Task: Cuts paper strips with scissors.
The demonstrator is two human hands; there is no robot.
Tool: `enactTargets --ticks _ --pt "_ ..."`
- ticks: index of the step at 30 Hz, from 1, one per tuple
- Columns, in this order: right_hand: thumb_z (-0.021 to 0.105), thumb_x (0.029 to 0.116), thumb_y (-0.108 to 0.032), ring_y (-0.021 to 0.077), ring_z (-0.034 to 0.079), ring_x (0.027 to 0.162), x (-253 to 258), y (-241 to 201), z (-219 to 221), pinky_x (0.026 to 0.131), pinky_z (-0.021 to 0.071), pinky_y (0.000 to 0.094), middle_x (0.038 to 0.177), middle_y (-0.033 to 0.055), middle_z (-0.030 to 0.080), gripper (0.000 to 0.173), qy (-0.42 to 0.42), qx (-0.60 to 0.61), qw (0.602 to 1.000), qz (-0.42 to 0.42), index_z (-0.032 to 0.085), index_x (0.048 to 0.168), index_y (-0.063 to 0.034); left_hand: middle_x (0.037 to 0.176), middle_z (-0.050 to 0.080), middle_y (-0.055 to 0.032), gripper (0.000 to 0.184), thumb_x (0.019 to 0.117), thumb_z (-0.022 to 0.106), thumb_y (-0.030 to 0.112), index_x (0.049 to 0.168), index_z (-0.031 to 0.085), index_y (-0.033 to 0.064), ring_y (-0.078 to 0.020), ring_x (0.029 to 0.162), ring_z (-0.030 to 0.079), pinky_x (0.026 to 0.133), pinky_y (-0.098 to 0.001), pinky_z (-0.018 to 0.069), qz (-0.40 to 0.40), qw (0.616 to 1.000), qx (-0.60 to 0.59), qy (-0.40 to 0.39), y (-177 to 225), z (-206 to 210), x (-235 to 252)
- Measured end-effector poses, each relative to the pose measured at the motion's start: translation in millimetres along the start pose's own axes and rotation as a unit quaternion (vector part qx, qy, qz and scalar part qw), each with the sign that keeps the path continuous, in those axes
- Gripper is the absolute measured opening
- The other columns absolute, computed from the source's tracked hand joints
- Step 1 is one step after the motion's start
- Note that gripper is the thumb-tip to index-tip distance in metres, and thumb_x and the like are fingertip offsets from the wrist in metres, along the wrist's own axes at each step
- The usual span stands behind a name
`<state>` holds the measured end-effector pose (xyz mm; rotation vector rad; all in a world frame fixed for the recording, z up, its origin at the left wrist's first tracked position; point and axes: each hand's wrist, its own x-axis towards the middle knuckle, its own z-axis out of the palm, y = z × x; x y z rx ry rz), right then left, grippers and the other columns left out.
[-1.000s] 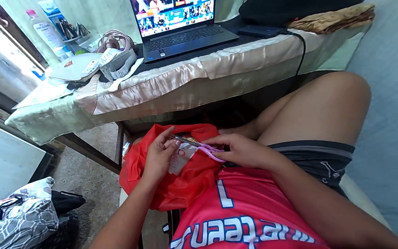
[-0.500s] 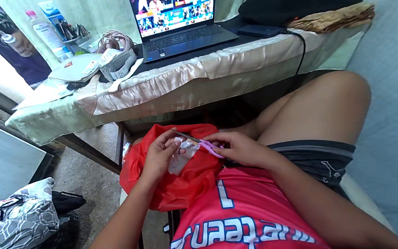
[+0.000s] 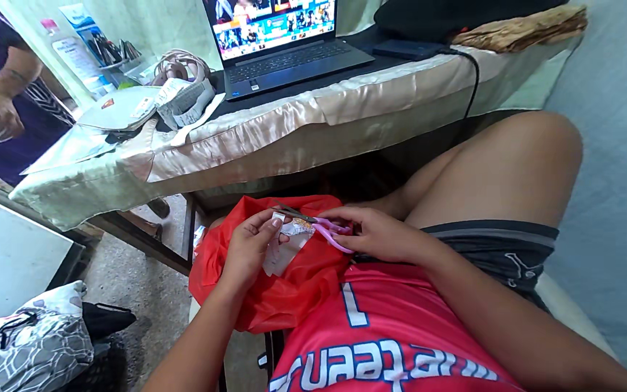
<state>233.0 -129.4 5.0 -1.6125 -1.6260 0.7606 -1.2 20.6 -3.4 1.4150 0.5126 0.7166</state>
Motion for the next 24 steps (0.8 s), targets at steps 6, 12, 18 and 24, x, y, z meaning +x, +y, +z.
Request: enactTargets --ticks 6,12,18,24 --pt "0.066 0.0985 -0.036 0.0055 0.064 0.108 -0.8 -4.8 -2.4 0.09 0.0551 0.0261 0.126 -0.0001 0.066 0.046 -0.014 0.008 1.0 0.002 0.06 0.14 -0.0192 0.105 0.074 -0.0151 0.021 0.1057 0.056 0.011 0.116 0.066 -0.0034 -0.0177 0.079 0.071 0.072 -0.0303 0.06 0.007 1.0 -0.002 -0.001 1.0 -1.0 -0.8" --pt "0.066 0.0981 -0.035 0.0046 0.064 0.108 -1.1 -6.4 -2.2 0.089 0.0547 0.0244 0.125 -0.0004 0.066 0.045 0.0 0.023 1.0 -0.009 0.061 0.14 -0.0183 0.104 0.073 -0.0158 0.025 0.1039 0.056 0.005 0.126 0.063 -0.0058 -0.0169 0.077 0.068 0.072 -0.0287 0.058 0.024 1.0 -0.01 -0.009 -1.4 -1.0 -0.1" --pt "0.067 0.0983 -0.035 0.0052 0.064 0.109 -1.2 -4.6 -1.0 0.091 0.0545 0.0249 0.126 0.0 0.066 0.046 0.002 0.035 0.999 -0.014 0.061 0.14 -0.0172 0.103 0.074 -0.0149 0.021 0.1033 0.058 0.006 0.117 0.068 -0.0052 -0.0167 0.079 0.07 0.074 -0.0297 0.0592 0.02 1.0 0.002 -0.005 0.6 0.0 -1.5" --pt "0.067 0.0988 -0.033 0.0058 0.064 0.109 -1.5 -4.2 0.2 0.091 0.0553 0.0251 0.127 0.0007 0.066 0.044 -0.001 0.038 0.999 -0.015 0.061 0.14 -0.0168 0.101 0.074 -0.014 0.021 0.1042 0.058 0.01 0.114 0.07 -0.0035 -0.0161 0.078 0.068 0.073 -0.0292 0.0579 0.041 0.999 0.02 0.003 -0.5 -0.1 -1.8"
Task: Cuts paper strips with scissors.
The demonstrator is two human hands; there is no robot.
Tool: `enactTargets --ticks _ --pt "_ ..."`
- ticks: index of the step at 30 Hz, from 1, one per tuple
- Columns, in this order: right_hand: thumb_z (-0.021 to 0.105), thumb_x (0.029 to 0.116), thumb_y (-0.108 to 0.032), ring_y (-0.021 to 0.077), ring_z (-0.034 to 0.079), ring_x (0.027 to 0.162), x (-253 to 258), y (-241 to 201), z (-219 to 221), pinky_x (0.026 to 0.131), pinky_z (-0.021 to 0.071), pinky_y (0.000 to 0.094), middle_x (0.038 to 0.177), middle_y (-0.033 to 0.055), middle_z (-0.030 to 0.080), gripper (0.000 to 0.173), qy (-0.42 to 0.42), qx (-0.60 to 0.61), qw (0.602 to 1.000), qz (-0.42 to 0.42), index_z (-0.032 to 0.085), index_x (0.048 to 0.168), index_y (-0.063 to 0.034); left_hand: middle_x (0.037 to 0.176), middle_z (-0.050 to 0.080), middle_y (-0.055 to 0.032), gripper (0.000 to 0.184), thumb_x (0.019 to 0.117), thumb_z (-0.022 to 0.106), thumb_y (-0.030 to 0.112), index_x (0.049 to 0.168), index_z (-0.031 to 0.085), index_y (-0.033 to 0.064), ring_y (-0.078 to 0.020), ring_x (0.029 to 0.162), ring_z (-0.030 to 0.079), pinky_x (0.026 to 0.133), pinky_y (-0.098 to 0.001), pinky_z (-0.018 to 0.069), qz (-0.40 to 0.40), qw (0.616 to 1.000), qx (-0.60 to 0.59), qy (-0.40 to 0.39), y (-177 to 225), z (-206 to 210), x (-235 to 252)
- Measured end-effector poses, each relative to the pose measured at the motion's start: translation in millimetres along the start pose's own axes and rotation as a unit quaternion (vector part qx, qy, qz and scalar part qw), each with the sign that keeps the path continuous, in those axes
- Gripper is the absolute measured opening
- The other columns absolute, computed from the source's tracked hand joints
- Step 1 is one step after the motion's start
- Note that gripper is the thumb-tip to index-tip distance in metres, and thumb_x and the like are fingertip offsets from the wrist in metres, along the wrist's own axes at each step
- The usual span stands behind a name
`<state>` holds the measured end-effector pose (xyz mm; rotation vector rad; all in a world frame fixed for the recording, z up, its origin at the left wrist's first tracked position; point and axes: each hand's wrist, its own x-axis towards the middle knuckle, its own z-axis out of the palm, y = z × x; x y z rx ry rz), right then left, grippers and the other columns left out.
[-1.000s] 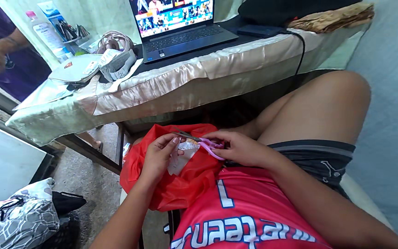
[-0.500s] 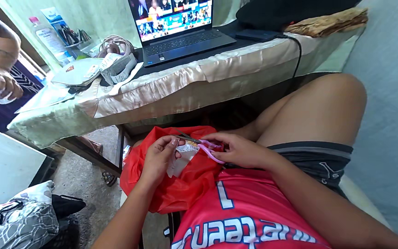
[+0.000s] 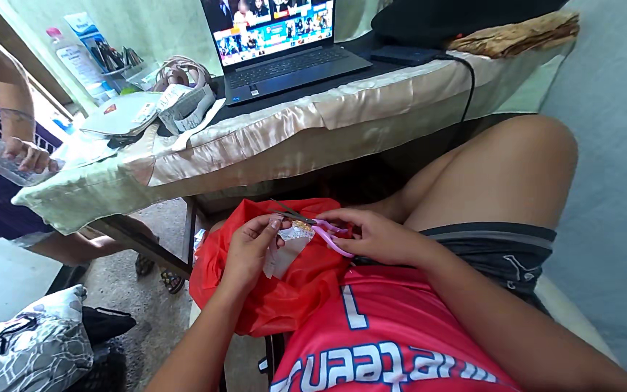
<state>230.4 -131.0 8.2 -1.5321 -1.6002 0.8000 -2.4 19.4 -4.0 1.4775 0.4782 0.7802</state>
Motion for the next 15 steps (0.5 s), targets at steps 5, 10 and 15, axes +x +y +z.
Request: enactTargets --ticks 5,10,15 --pt "0.067 0.0986 -0.032 0.0049 0.064 0.107 0.6 1.6 0.7 0.089 0.0554 0.0246 0.124 -0.0004 0.067 0.044 -0.002 0.003 1.0 -0.007 0.061 0.14 -0.0177 0.1 0.074 -0.0139 0.019 0.103 0.059 0.007 0.114 0.07 -0.0045 -0.0163 0.077 0.067 0.073 -0.0294 0.0575 -0.003 1.0 -0.001 0.005 -2.0 -0.6 0.6" --pt "0.066 0.0991 -0.031 0.0053 0.065 0.107 -0.1 2.2 1.3 0.091 0.0551 0.0241 0.124 0.0 0.067 0.044 -0.007 0.01 1.0 -0.013 0.06 0.141 -0.0167 0.099 0.074 -0.0126 0.02 0.104 0.058 0.01 0.111 0.071 -0.0034 -0.0156 0.077 0.067 0.074 -0.0292 0.0573 -0.011 1.0 0.008 0.005 -1.1 -0.1 0.4" --pt "0.067 0.0986 -0.031 0.0054 0.065 0.108 -0.7 2.5 2.9 0.091 0.0553 0.0246 0.125 0.0 0.067 0.045 -0.012 0.014 1.0 -0.017 0.06 0.141 -0.0171 0.101 0.074 -0.0124 0.022 0.1054 0.056 0.012 0.112 0.071 -0.003 -0.0159 0.079 0.068 0.074 -0.0296 0.0576 -0.011 1.0 0.013 -0.004 -0.7 0.5 0.0"
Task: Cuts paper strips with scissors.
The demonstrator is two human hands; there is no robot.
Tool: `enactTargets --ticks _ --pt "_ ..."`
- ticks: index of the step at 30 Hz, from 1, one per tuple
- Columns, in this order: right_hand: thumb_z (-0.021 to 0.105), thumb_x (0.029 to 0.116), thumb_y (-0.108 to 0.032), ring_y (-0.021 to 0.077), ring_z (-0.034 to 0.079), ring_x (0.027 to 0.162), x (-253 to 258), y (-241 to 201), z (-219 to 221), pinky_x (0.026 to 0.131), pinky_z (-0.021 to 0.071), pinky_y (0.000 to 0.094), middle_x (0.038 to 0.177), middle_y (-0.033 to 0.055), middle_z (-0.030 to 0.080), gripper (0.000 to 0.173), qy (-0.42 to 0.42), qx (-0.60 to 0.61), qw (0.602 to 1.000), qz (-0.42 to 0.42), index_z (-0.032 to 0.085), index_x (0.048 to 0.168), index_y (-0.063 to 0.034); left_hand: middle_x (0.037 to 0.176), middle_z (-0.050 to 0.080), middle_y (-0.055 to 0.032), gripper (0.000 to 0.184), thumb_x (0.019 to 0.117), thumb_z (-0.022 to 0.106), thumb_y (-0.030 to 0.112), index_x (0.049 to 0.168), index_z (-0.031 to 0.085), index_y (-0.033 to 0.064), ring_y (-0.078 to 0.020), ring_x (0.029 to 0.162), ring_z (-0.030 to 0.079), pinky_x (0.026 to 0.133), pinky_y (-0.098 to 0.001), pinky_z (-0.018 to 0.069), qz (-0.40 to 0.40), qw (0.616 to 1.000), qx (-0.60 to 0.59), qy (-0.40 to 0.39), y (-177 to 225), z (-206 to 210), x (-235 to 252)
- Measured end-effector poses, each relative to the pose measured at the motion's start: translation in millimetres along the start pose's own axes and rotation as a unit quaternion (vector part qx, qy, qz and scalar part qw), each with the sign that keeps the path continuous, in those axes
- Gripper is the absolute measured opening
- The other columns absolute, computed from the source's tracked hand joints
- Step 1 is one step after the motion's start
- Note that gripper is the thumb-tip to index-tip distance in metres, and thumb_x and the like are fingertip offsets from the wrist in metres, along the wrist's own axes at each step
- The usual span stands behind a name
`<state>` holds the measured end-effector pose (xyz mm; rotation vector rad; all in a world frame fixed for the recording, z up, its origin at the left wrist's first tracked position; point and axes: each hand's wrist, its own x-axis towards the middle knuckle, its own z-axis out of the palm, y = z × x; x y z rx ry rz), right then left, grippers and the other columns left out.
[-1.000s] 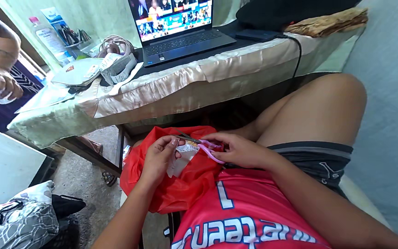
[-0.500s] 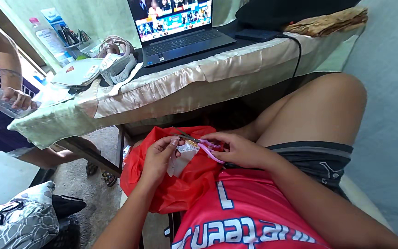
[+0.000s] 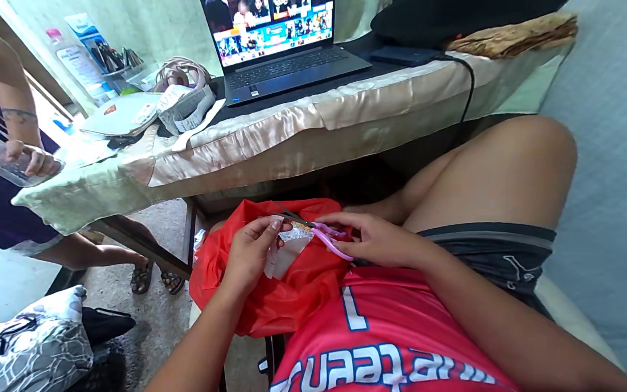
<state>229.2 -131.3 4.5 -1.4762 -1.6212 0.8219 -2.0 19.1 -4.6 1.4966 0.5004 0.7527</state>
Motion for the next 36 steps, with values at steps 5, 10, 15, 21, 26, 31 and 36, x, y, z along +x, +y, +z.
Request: enactTargets --ticks 5,10,15,21,26,31,36 --pt "0.067 0.0988 -0.03 0.006 0.065 0.106 0.0 -0.4 0.3 0.089 0.0559 0.0251 0.124 0.0007 0.068 0.045 -0.012 0.001 1.0 0.003 0.06 0.142 -0.0175 0.102 0.074 -0.0126 0.023 0.1059 0.055 0.012 0.112 0.071 -0.0029 -0.0156 0.078 0.067 0.073 -0.0291 0.0572 0.003 1.0 0.0 -0.007 -1.3 -0.3 0.5" --pt "0.067 0.0992 -0.03 0.0057 0.065 0.106 0.0 -0.3 0.9 0.088 0.056 0.0246 0.124 0.0008 0.068 0.045 -0.014 0.001 1.0 -0.002 0.06 0.141 -0.0173 0.101 0.074 -0.0128 0.019 0.1034 0.059 0.008 0.111 0.071 -0.0034 -0.0154 0.077 0.067 0.073 -0.0291 0.0567 0.008 1.0 -0.001 -0.012 -2.3 -0.9 0.5" --pt "0.067 0.0991 -0.03 0.0053 0.065 0.105 -0.2 -1.2 1.0 0.087 0.0559 0.0241 0.123 0.0 0.068 0.044 -0.013 -0.001 1.0 0.0 0.06 0.141 -0.0178 0.1 0.074 -0.0114 0.021 0.1051 0.056 0.011 0.109 0.072 -0.0025 -0.0146 0.077 0.067 0.073 -0.0284 0.0564 0.008 1.0 0.012 -0.004 -0.8 0.0 0.0" --pt "0.067 0.099 -0.031 0.0055 0.065 0.106 0.8 -2.4 0.5 0.089 0.056 0.0241 0.124 0.0002 0.068 0.045 -0.01 0.003 1.0 0.01 0.06 0.141 -0.0173 0.101 0.074 -0.0123 0.024 0.1063 0.055 0.014 0.111 0.072 -0.0023 -0.0161 0.078 0.067 0.073 -0.0295 0.057 0.006 1.0 0.009 0.0 -2.5 -0.6 0.5" --pt "0.067 0.0989 -0.03 0.0052 0.065 0.107 0.9 -2.8 0.2 0.09 0.0555 0.0241 0.125 0.0003 0.067 0.045 -0.016 0.004 1.0 0.004 0.06 0.141 -0.0173 0.1 0.074 -0.0114 0.024 0.1065 0.054 0.013 0.11 0.072 -0.0015 -0.0153 0.077 0.067 0.072 -0.029 0.0564 0.005 1.0 0.011 0.0 -1.6 0.3 0.1" --pt "0.066 0.0993 -0.03 0.0052 0.065 0.107 1.2 -2.5 0.4 0.089 0.0555 0.0241 0.124 0.0002 0.067 0.044 -0.017 -0.001 1.0 0.001 0.06 0.141 -0.0171 0.1 0.074 -0.0112 0.025 0.1068 0.053 0.014 0.109 0.072 -0.0019 -0.0151 0.077 0.066 0.072 -0.0288 0.0561 0.0 1.0 0.007 -0.006 -0.7 0.4 -0.2" --pt "0.066 0.0989 -0.031 0.0045 0.064 0.108 1.7 -3.6 -0.1 0.091 0.0552 0.0245 0.125 -0.0007 0.068 0.044 -0.012 -0.02 1.0 0.002 0.061 0.141 -0.0186 0.102 0.075 -0.0117 0.026 0.1074 0.052 0.013 0.109 0.072 -0.0021 -0.0148 0.077 0.067 0.072 -0.0289 0.057 -0.008 1.0 0.001 -0.012 -0.2 -0.5 0.2"
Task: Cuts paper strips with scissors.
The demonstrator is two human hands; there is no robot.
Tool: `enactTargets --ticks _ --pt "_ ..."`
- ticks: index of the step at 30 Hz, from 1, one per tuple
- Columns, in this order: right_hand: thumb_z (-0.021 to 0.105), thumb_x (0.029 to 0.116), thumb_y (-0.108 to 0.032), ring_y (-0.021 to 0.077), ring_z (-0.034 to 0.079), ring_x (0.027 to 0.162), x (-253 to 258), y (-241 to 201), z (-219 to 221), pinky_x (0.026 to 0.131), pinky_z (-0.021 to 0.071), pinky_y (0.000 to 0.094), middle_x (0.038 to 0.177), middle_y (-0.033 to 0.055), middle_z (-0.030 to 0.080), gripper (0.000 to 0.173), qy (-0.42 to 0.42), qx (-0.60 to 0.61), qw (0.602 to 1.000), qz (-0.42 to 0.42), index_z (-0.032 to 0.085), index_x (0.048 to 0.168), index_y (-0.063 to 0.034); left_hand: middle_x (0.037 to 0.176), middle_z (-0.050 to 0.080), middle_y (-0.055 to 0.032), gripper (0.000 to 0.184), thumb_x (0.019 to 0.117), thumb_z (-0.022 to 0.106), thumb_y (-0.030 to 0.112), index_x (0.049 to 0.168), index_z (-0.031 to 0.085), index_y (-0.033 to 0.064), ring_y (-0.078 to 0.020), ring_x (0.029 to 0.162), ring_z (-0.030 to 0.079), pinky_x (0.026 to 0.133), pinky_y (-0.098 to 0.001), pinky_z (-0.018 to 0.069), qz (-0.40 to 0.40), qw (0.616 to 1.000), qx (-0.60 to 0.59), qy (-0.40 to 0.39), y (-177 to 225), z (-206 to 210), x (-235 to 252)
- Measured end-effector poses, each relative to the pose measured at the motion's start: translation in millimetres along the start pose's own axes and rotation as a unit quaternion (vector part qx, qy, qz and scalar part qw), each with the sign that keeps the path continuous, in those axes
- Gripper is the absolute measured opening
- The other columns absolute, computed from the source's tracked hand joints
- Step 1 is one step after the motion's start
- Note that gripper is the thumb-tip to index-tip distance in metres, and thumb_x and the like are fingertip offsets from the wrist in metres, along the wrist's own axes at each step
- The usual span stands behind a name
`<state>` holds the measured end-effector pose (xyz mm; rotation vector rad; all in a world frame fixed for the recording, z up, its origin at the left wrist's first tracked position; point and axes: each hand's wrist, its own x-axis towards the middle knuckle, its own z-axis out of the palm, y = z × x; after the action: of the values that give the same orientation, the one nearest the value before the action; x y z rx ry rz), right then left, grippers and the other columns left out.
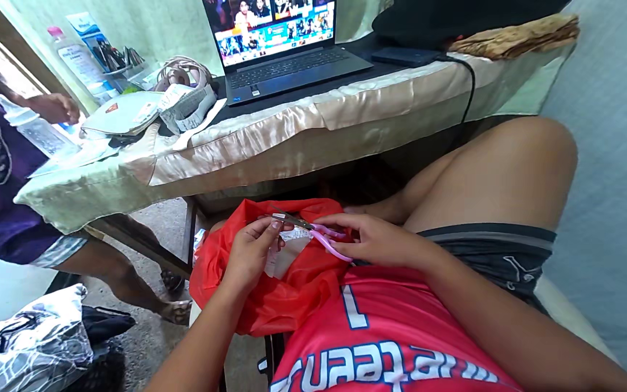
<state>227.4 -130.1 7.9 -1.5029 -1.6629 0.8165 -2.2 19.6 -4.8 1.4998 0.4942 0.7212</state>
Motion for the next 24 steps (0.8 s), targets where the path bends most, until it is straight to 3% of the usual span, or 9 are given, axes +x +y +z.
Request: enactTargets --ticks 9,15,24 --pt "0.065 0.1001 -0.033 0.005 0.064 0.112 -0.8 1.0 -1.7 0.098 0.0538 0.0276 0.127 -0.001 0.068 0.042 0.009 -0.037 0.999 -0.006 0.063 0.141 -0.0208 0.101 0.074 -0.0116 0.024 0.1067 0.052 0.011 0.107 0.073 -0.002 -0.0146 0.078 0.067 0.073 -0.0291 0.057 0.001 1.0 0.006 -0.015 -1.9 -3.2 1.0" --pt "0.066 0.0997 -0.027 0.0057 0.067 0.104 -1.9 3.4 -4.3 0.092 0.0559 0.0259 0.12 0.0014 0.071 0.041 -0.019 0.007 1.0 -0.002 0.063 0.139 -0.0154 0.1 0.075 -0.0111 0.024 0.1065 0.053 0.013 0.109 0.072 -0.0016 -0.0141 0.078 0.067 0.074 -0.0292 0.0563 -0.019 0.998 0.0 -0.061 2.5 -9.7 1.1" --pt "0.065 0.0996 -0.026 0.0051 0.067 0.104 -2.8 5.0 -2.4 0.093 0.0561 0.0259 0.12 0.0011 0.071 0.041 -0.027 0.023 0.999 -0.005 0.063 0.139 -0.0145 0.098 0.074 -0.0113 0.025 0.1068 0.052 0.013 0.108 0.072 -0.002 -0.0144 0.078 0.067 0.075 -0.0297 0.0564 -0.034 0.997 -0.009 -0.075 2.6 -10.7 1.4"
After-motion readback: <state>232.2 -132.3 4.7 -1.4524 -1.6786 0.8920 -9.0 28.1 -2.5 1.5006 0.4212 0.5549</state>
